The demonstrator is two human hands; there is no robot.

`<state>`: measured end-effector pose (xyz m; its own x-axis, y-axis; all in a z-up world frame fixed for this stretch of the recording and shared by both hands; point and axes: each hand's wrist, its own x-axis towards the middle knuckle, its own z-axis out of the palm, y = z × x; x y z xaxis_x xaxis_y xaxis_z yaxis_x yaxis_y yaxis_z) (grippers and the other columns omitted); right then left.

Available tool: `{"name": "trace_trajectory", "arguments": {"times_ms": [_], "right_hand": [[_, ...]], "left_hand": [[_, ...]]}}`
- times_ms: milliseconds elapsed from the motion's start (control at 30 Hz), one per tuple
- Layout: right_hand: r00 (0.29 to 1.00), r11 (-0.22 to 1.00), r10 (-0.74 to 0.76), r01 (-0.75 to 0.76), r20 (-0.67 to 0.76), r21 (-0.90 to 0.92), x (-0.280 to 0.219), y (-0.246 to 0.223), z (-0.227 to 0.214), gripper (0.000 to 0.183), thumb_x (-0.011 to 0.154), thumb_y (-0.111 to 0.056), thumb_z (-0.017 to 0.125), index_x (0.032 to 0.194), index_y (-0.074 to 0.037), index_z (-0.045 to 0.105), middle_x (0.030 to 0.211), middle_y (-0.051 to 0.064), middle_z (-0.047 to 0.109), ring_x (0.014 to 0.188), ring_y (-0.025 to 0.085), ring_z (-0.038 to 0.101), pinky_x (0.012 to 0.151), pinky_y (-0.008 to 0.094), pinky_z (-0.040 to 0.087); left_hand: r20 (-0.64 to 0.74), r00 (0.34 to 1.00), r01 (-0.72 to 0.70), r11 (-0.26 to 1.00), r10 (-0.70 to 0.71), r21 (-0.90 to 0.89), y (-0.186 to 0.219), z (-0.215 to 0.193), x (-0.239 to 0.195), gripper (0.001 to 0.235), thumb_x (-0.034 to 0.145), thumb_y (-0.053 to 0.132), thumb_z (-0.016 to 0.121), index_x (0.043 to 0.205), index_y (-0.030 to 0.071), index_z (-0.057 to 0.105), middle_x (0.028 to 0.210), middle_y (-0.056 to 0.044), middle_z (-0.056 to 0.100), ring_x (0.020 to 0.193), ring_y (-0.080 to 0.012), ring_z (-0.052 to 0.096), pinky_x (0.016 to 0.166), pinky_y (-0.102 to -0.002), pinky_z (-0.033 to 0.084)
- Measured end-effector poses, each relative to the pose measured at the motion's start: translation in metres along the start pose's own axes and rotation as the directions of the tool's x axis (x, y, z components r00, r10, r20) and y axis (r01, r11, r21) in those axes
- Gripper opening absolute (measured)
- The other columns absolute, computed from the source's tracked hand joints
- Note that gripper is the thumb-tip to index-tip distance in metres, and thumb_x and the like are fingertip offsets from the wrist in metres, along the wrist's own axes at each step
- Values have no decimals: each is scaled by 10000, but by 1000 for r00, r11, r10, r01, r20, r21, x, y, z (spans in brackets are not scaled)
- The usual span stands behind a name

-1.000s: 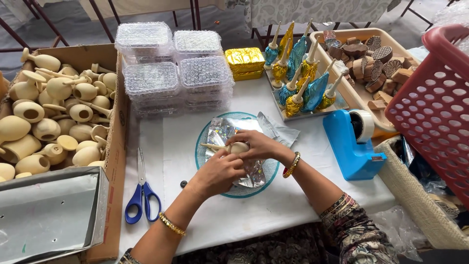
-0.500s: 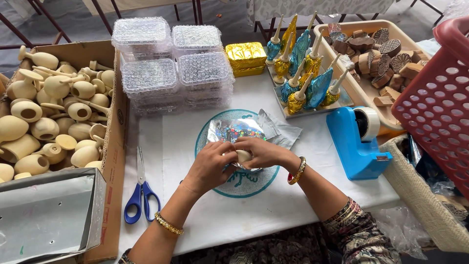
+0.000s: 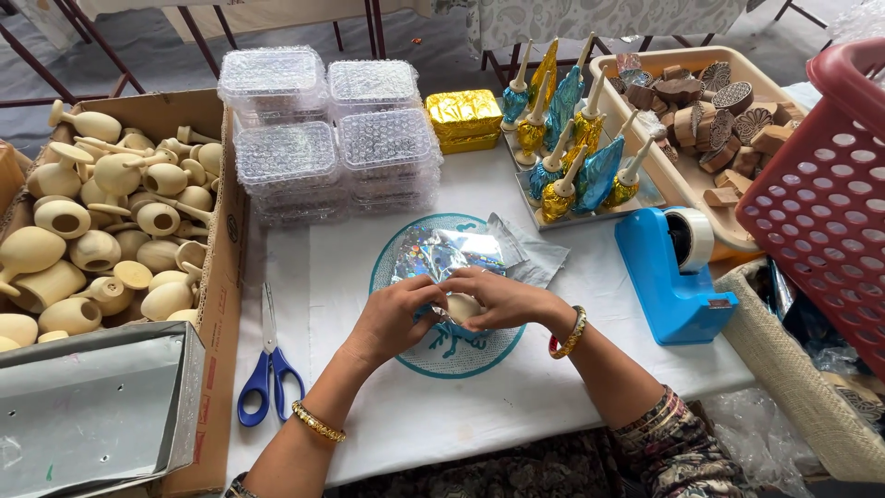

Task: The person wipes a wooden decorative object with a cloth, then wraps it in shiny blue foil paper. They fold the foil around the object and secure it with tape from a dispenser.

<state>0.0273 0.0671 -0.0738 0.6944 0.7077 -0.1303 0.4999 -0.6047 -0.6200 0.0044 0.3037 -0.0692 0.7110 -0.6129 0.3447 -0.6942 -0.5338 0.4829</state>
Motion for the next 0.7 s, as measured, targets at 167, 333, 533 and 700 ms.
{"name": "trace_trajectory", "arguments": {"times_ms": [167,333,533,700], "right_hand": [[991,997,42,-32,-131,75,-31,-23,-19,709,861,-304,764,1510,-187,504,1441,85,547,1321,278,542,1092,419,479],[953,994,-55,24,-299,-106,-59,-39,-7,788,661,-373,928,1345,-161,600,1454,96,531,1351,322,477,1075,480,439],[874,986,-67,-16,-481,-166,-63,-29,16,406,686,-250,905,955,-87,647,1378,86,605,1249,283,590,996,428,530],[848,992,123,-99,-516,73,-59,-25,20,166,782,-72,817,836,-54,661,1244,50,680,948,171,762,831,286,653]], "left_hand": [[-31,999,10,998,-12,-59,-4,3,0,144,850,109,761,980,163,730,969,-1,711,853,-211,725,745,-344,607],[-48,998,31,995,-35,-91,1,2,1,235,844,122,769,1070,173,731,966,-9,715,861,-211,714,753,-351,597],[-33,999,-9,999,8,-50,4,3,3,399,842,126,776,1223,235,734,963,-15,694,858,-209,683,778,-362,572],[-96,982,-163,986,164,16,6,3,3,453,770,61,771,1194,219,743,1034,-31,693,910,-220,677,832,-389,541]]}}
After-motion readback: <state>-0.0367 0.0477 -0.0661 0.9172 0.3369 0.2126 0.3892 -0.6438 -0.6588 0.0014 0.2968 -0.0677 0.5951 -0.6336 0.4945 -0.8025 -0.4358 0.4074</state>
